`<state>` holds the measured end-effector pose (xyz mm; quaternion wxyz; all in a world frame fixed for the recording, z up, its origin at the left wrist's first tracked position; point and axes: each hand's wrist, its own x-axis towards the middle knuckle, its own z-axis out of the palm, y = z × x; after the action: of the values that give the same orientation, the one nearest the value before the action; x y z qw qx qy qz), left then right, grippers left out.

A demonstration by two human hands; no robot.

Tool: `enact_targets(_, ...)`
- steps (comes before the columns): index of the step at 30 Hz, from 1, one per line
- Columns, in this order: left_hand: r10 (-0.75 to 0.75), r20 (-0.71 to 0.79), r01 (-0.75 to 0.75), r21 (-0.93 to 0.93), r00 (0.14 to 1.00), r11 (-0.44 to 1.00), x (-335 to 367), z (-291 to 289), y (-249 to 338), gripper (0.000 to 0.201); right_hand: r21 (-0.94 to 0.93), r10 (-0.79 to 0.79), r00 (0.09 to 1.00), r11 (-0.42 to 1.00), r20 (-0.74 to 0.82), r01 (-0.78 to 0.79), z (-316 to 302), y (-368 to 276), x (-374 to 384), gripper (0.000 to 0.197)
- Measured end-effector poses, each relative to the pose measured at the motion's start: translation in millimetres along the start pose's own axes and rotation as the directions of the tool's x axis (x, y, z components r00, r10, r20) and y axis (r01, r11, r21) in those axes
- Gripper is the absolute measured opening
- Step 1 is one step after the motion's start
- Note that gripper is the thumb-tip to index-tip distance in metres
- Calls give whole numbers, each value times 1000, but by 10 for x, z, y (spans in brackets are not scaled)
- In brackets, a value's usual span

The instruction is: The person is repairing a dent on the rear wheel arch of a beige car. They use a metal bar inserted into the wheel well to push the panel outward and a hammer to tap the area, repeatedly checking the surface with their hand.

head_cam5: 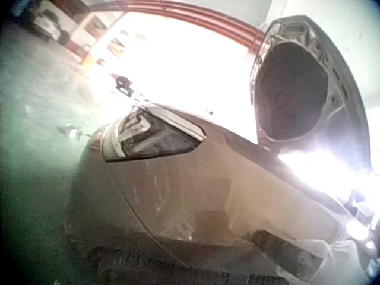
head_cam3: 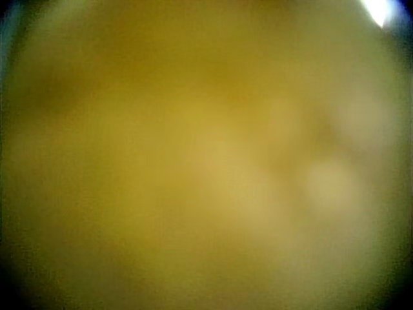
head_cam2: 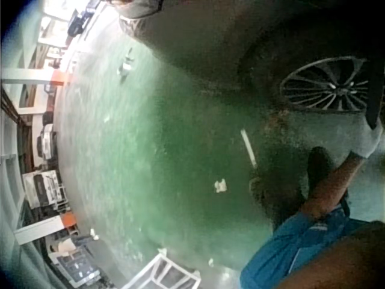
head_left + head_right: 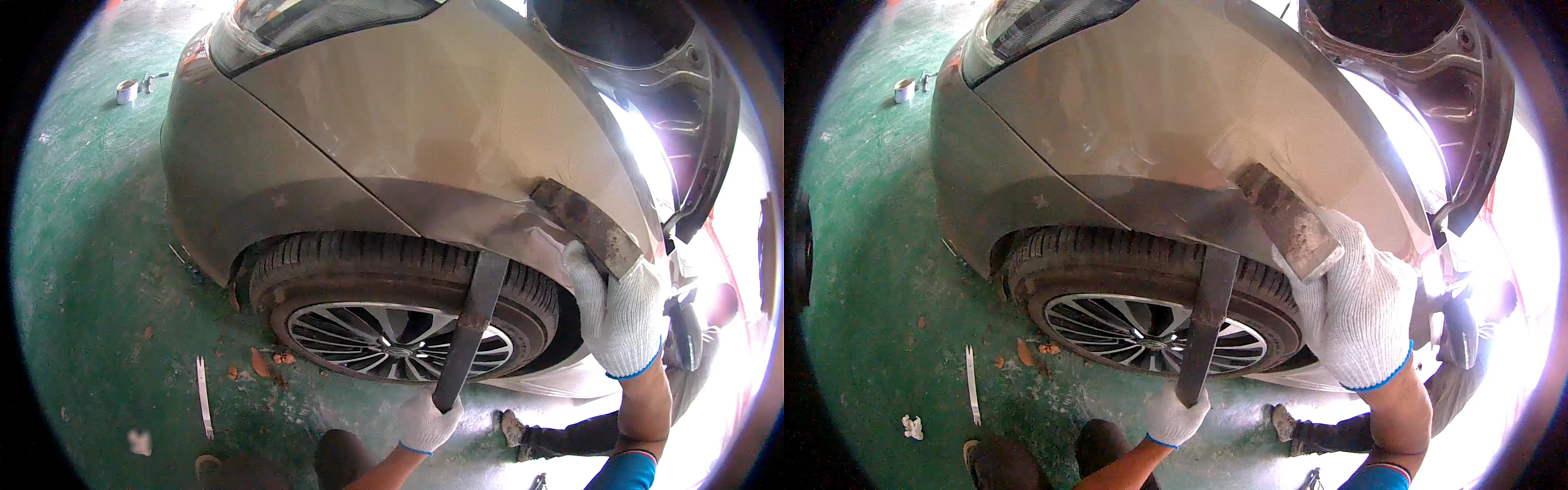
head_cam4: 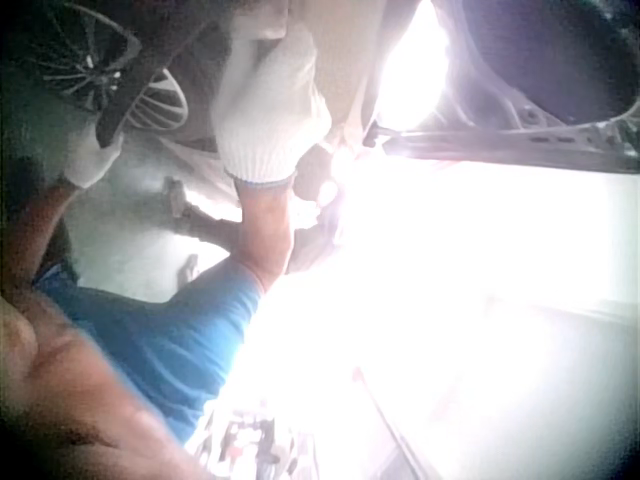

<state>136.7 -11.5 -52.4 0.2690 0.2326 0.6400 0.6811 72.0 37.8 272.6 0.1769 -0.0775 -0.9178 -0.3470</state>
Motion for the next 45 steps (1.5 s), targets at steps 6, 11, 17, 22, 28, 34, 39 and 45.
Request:
enact_targets(6,-1,37,4,-67,999,998,19,-40,36,29,110,147,988,982,52,-152,-284,-50,-144,48)
enact_targets(11,1,-11,-2,-64,1000,998,-35,91,-137,27,-95,165,911,986,377,-139,-239,-71,27,43)
enact_targets(17,-14,8,13,63,1000,998,-42,40,-102,26,282,134,984,946,114,-162,-356,-184,-27,45)
enact_targets(22,-1,-30,1,-18,1000,1000,-51,93,-122,30,-50,215,920,976,328,-210,-220,-56,93,50)
enact_targets(28,-17,8,17,38,1000,999,-59,40,-75,30,435,193,981,880,37,-189,-135,-82,-74,29)
enact_targets(34,-47,38,46,11,998,999,-42,39,-71,29,109,37,998,993,52,-42,-229,-149,93,28)
enact_targets(39,-64,48,64,-13,997,998,-55,22,-63,28,-64,202,919,979,339,-192,-199,-147,158,23)
enact_targets(45,-46,40,49,-89,998,995,-38,-8,-20,28,324,232,972,923,-30,-210,-220,-213,8,29)
